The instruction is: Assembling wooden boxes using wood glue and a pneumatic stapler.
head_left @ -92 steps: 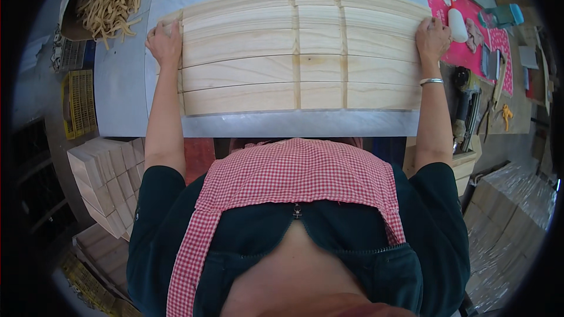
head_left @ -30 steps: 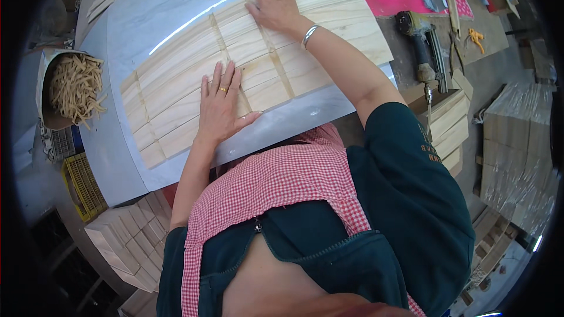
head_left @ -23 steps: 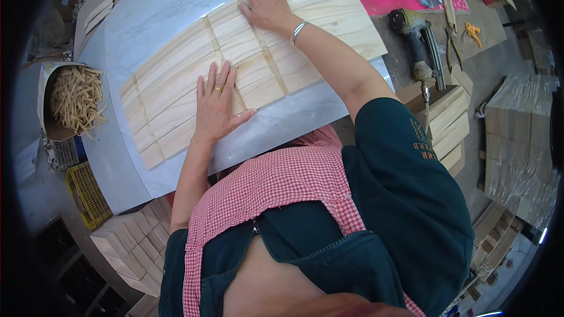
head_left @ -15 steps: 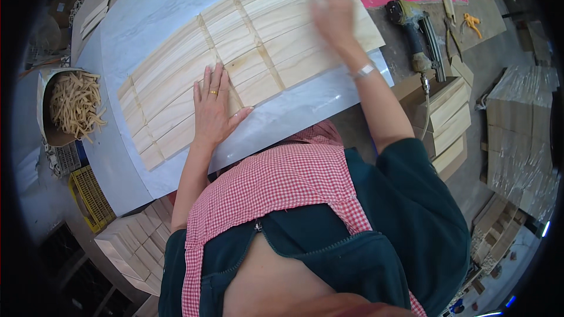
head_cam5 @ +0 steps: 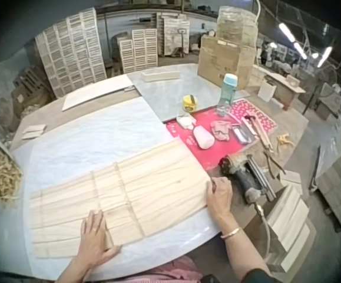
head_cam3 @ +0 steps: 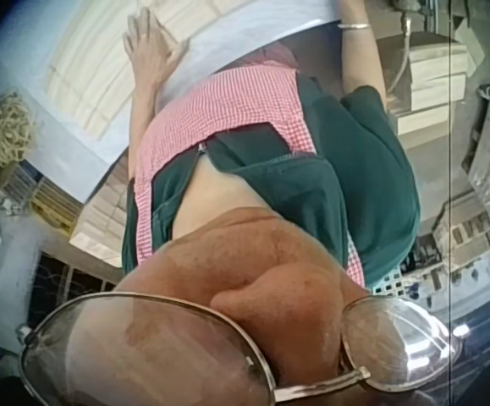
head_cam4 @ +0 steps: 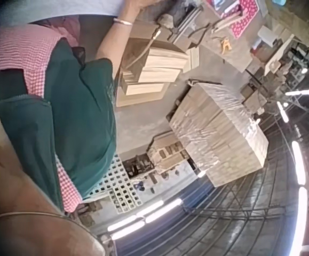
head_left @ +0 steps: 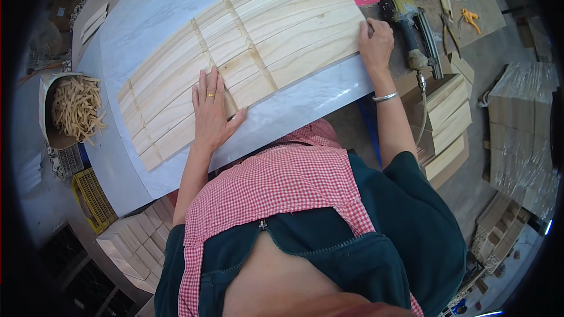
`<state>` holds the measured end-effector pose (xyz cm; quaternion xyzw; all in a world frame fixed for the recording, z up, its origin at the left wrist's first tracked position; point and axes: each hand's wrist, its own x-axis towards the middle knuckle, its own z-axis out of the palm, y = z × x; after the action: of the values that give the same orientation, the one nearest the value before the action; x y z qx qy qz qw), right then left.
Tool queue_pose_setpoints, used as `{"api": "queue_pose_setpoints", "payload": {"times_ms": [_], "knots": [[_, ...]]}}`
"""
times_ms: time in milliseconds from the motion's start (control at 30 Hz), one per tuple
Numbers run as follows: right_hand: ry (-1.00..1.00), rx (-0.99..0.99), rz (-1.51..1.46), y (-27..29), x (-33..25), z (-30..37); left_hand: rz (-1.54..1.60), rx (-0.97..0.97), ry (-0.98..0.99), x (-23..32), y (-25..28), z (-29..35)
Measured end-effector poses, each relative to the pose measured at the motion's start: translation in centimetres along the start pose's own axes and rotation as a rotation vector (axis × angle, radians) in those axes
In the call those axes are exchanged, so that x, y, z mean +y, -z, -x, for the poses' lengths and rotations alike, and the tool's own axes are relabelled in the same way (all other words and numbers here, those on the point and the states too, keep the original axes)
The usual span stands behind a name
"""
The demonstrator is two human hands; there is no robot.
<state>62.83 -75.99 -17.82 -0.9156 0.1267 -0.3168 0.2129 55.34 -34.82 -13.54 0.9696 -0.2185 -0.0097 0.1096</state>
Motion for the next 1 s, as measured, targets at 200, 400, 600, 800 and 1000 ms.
{"api": "queue_pose_setpoints", "payload": {"times_ms": [200,400,600,800,1000], "knots": [[0.027,0.028,-0.009,0.23,-0.72,0.25,0.011,-0.025,0.006,0.05,0.16,-0.09],[0.034,0.054,-0.059,0.32,-0.61,0.28,0.027,-0.025,-0.001,-0.11,-0.06,-0.19],[0.024,0.074,-0.115,0.1,-0.5,0.31,0.046,-0.003,0.001,-0.03,-0.17,-0.12],[-0.025,0.055,-0.165,0.27,-0.4,0.16,0.045,-0.012,0.004,-0.05,-0.2,-0.15],[-0.091,0.032,-0.219,0.31,-0.34,0.08,0.048,-0.005,0.0,-0.02,-0.25,-0.14]]}}
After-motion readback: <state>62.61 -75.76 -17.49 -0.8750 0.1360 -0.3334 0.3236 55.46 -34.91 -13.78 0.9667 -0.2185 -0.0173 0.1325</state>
